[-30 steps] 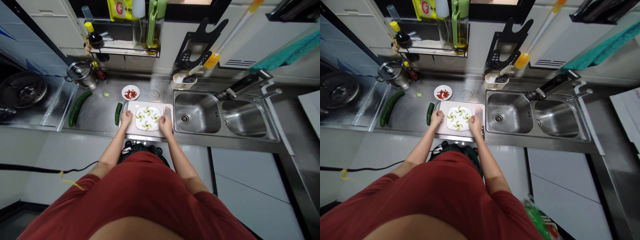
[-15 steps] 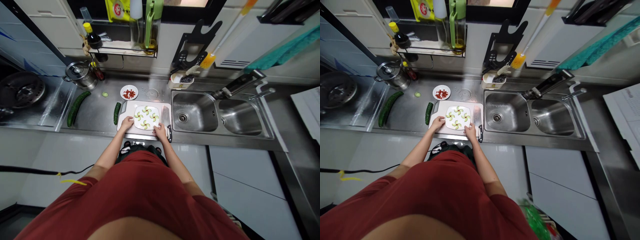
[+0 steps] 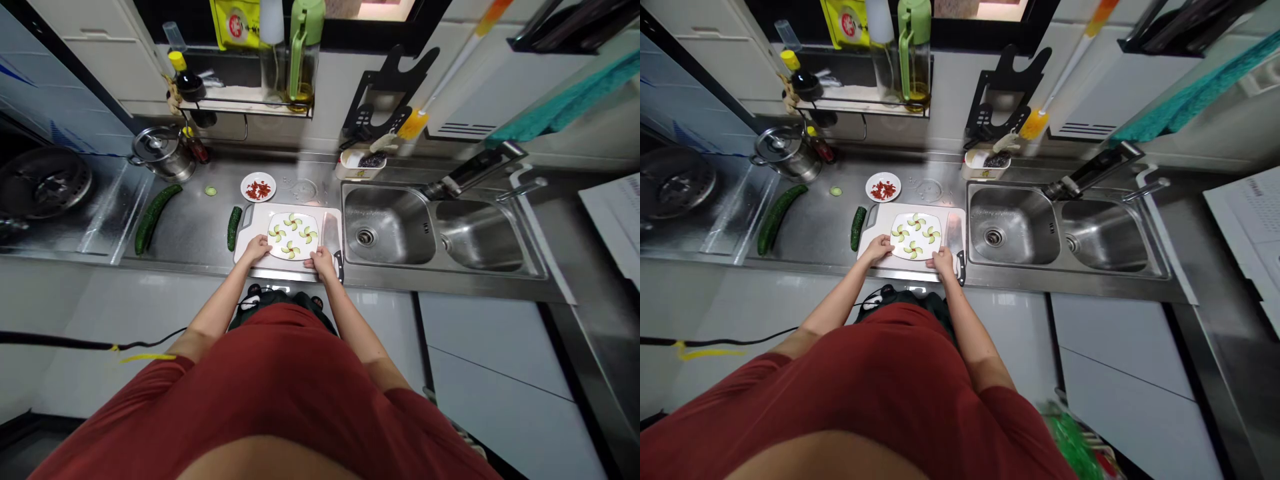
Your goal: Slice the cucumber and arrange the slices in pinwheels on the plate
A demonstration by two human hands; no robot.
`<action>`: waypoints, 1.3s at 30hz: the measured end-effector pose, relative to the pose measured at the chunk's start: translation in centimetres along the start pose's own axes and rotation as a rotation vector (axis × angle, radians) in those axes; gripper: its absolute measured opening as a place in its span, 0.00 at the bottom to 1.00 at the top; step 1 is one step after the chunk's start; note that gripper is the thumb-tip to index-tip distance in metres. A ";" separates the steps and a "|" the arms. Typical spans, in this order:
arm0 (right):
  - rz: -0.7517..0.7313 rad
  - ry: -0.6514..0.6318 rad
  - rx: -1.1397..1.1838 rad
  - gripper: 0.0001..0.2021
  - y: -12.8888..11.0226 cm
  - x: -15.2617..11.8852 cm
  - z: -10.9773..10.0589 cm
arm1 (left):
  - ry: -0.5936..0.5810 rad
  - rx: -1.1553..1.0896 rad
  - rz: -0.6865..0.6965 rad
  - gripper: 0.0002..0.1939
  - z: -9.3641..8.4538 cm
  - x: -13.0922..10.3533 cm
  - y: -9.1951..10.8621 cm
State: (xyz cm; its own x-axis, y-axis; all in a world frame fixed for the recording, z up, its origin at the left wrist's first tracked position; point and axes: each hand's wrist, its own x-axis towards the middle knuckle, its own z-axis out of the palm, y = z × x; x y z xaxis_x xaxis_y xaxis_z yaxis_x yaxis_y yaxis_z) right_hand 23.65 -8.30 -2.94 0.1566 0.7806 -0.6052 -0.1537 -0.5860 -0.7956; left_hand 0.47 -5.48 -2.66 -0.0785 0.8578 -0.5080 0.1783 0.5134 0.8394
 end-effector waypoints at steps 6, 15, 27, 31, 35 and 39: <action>-0.042 -0.024 0.044 0.13 -1.7 -1.2 -0.1 | -0.065 -0.169 0.013 0.18 -0.6 -0.8 1.4; -0.153 -0.112 0.068 0.16 -3.5 -3.3 -1.5 | -0.176 -0.227 -0.009 0.24 -1.7 -4.2 3.6; -0.065 -0.118 0.491 0.23 -2.0 -4.6 -2.8 | -0.343 -0.364 0.070 0.30 2.1 -5.8 3.3; -0.020 0.100 0.522 0.26 -1.2 -5.6 -6.5 | -0.578 -0.239 0.071 0.30 4.5 -6.2 3.1; -0.062 0.358 0.526 0.29 0.7 -9.9 -13.2 | -0.424 0.227 0.237 0.20 4.8 -4.7 2.3; 0.019 0.609 0.573 0.29 3.0 -18.3 -20.2 | -0.237 0.648 0.370 0.13 3.5 -2.6 1.3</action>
State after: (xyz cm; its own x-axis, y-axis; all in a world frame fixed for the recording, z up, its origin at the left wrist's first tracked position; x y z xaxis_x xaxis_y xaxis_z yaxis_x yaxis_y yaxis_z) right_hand 40.01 -28.68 5.18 0.6234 0.4216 -0.6585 -0.6080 -0.2680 -0.7473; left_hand 4.38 -7.10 -0.95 0.2962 0.9049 -0.3057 0.6949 0.0154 0.7189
